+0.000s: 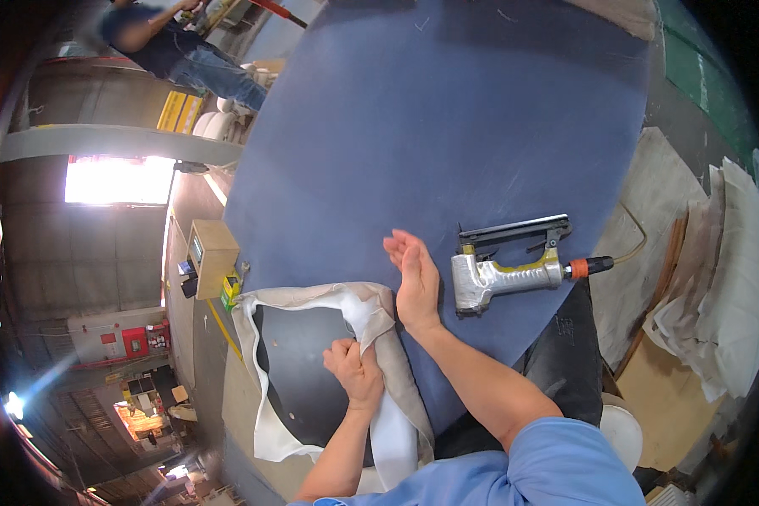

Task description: The person places a white fabric cover over a black cushion base and uses a staple gun to secure the fabric edges. They repeatedly pull, fold, and staple the fabric around the perimeter, then flip the cushion to smooth and staple the opposite side.

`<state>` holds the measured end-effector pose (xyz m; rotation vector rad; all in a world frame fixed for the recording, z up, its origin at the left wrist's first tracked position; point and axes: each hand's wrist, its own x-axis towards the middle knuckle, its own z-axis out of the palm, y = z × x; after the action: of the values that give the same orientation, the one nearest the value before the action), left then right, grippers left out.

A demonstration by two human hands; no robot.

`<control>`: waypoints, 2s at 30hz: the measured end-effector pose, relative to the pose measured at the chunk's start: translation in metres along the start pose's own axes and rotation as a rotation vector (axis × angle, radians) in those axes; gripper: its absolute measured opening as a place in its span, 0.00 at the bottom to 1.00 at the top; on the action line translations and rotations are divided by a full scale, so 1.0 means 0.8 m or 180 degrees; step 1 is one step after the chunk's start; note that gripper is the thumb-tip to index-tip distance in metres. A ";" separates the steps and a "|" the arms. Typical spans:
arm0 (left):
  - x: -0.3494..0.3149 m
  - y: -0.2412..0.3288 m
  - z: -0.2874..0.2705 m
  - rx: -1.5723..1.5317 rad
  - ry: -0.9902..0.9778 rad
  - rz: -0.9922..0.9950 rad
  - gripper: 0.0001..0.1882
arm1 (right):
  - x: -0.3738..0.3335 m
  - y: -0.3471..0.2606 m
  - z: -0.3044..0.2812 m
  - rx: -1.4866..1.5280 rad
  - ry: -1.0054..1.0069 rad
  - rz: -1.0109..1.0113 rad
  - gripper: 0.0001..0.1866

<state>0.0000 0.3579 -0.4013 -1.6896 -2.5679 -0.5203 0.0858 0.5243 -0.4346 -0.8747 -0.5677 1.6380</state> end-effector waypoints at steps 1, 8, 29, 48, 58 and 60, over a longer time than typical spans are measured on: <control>0.002 0.000 -0.001 -0.0003 -0.0030 -0.0008 0.09 | 0.011 0.010 0.001 0.0196 -0.0114 0.0067 0.34; 0.005 -0.001 -0.004 -0.0107 -0.0149 -0.0170 0.09 | 0.010 0.052 0.019 0.0830 -0.0389 0.0143 0.37; 0.001 -0.008 0.001 -0.0512 0.0110 -0.0229 0.10 | -0.076 0.040 0.007 0.0374 -0.0312 0.0496 0.40; 0.002 -0.010 -0.001 -0.0714 0.0284 -0.0153 0.12 | -0.058 0.047 0.017 0.0299 -0.0429 0.0260 0.36; 0.003 -0.007 0.001 -0.0592 0.0458 -0.0146 0.14 | -0.140 0.036 0.000 -0.1677 -0.1118 -0.0157 0.38; 0.002 -0.008 0.000 -0.0580 0.0502 -0.0128 0.14 | -0.161 0.026 -0.008 -0.2124 -0.1442 -0.0309 0.40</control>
<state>-0.0069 0.3572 -0.4026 -1.5762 -2.5134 -0.8766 0.0891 0.3944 -0.4226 -0.9201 -1.5075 1.5760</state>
